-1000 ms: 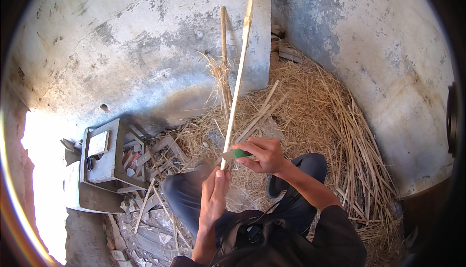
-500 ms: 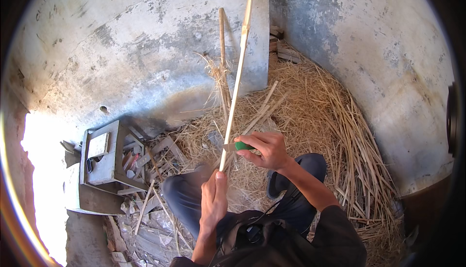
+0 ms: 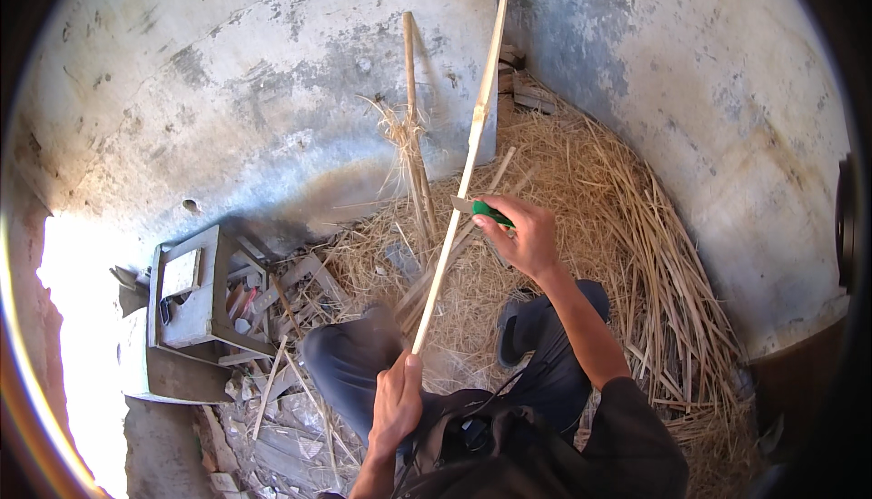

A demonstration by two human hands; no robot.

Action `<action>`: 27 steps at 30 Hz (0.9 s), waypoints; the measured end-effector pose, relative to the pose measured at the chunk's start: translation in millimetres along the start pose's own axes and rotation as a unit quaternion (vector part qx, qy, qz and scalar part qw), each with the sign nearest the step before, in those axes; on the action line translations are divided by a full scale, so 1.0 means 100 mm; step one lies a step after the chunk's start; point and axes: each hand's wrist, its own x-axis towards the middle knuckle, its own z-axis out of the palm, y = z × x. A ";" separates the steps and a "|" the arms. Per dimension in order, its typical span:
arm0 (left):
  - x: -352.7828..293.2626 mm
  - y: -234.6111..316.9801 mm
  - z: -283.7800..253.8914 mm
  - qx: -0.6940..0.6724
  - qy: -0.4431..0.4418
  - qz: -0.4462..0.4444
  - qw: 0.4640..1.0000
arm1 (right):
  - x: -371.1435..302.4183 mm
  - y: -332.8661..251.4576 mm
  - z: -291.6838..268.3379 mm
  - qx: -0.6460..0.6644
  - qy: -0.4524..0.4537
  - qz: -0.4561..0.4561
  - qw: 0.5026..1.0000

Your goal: The person sits on the floor and uses a green utility knife to shave the outer layer off a long bamboo stick. They hold the stick with their left hand and scrape the blade along its length with their right hand, producing thin shavings that fall onto the straw-covered floor.

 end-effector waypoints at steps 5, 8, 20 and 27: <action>-0.13 -0.05 -0.08 -0.010 -0.023 -0.018 1.000 | 0.02 0.07 0.02 -0.019 0.014 -0.001 1.000; -0.22 -0.12 -0.13 -0.009 -0.034 -0.039 0.999 | 0.03 0.14 0.03 -0.034 0.002 0.024 0.999; -0.54 -0.24 -0.25 -0.039 -0.068 -0.059 0.995 | 0.10 0.23 0.03 -0.087 0.042 0.007 0.995; -0.47 -0.33 -0.24 -0.034 -0.056 -0.046 0.997 | 0.09 0.34 0.12 -0.029 0.065 0.013 0.997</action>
